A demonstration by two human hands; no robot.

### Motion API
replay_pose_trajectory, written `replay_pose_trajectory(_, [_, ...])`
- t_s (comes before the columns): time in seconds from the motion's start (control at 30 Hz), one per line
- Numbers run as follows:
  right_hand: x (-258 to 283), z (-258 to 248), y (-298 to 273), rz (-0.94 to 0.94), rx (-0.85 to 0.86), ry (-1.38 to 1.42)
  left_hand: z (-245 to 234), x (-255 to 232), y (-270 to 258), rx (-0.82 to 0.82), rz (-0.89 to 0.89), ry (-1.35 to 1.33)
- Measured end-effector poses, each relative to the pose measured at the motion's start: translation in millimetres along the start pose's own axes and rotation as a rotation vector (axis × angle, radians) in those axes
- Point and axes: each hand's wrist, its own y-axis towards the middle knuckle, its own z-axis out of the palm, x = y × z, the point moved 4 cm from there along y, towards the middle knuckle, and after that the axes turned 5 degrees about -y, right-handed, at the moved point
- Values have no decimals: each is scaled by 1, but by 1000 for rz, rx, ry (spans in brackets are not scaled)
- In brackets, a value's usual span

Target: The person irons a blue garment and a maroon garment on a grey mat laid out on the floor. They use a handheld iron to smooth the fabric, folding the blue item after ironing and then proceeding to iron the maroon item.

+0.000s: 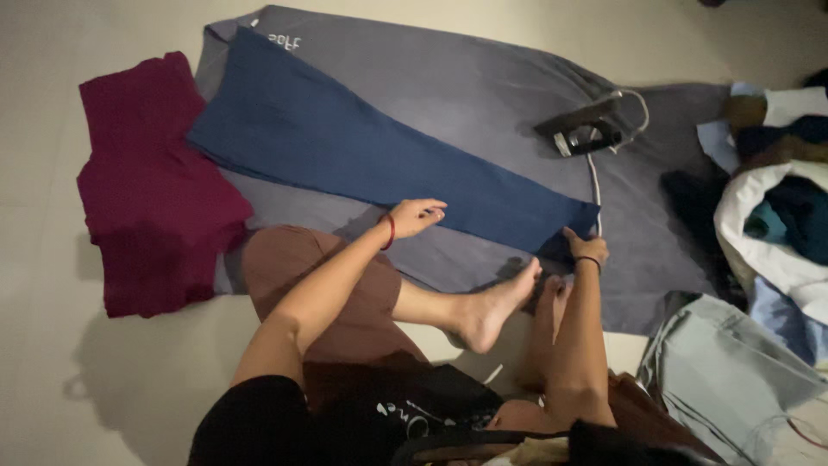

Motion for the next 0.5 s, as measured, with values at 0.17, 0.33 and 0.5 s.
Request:
replay_pose_trajectory(0.17, [64, -10, -10, -384, -233, 99, -24, 21, 36, -144, 51, -226])
replay_pose_trajectory(0.33, [205, -3, -116, -701, -226, 254, -65, -14, 32, -50, -214, -487])
replay_pose_trajectory(0.5, [313, 37, -255, -1084, 132, 585, -123, -1, 11, -276, -366, -714])
